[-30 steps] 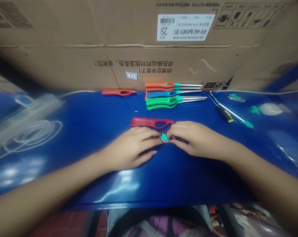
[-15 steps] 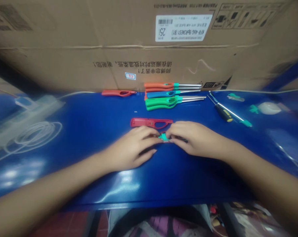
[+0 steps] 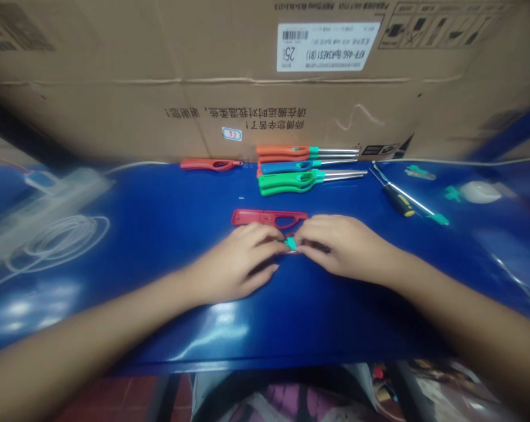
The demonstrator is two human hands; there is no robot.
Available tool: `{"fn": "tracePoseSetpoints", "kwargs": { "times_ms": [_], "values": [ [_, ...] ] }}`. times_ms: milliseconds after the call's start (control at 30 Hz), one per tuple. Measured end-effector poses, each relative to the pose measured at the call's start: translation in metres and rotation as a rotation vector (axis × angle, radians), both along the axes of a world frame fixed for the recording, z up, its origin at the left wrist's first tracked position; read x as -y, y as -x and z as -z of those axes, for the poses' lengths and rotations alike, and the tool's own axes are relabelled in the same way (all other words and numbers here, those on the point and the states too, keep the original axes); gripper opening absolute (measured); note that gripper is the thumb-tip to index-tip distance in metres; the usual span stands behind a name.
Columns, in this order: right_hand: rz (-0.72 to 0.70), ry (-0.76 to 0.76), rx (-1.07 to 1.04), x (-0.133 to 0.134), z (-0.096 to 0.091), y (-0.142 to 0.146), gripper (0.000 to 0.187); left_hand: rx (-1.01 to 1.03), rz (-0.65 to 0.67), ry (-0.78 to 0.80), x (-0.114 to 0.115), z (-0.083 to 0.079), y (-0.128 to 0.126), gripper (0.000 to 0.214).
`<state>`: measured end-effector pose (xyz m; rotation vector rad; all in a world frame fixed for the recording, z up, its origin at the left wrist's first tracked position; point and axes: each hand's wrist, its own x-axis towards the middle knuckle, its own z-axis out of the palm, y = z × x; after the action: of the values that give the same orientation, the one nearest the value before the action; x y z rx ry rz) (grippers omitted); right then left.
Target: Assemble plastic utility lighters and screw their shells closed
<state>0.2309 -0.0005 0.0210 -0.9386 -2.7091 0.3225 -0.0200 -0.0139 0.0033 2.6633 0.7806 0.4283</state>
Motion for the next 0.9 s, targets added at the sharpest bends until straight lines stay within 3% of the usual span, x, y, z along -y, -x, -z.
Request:
{"fn": "tracePoseSetpoints", "kwargs": {
  "times_ms": [267, 500, 700, 900],
  "values": [
    [0.005, 0.003, 0.002, -0.005, -0.006, -0.008, 0.018, 0.022, 0.011, -0.015, 0.000, -0.001, 0.001, 0.033],
    [0.014, -0.099, 0.107, -0.013, 0.002, -0.015, 0.050, 0.048, 0.020, -0.043, -0.001, 0.001, 0.003, 0.031],
    [0.096, -0.134, 0.094, -0.021, 0.009, -0.019, 0.028, 0.025, -0.049, -0.122, -0.004, -0.004, 0.007, 0.029],
    [0.169, -0.095, 0.078, -0.023, 0.004, -0.021, 0.007, 0.048, -0.133, -0.217, -0.009, -0.009, 0.011, 0.033]
  ]
}}
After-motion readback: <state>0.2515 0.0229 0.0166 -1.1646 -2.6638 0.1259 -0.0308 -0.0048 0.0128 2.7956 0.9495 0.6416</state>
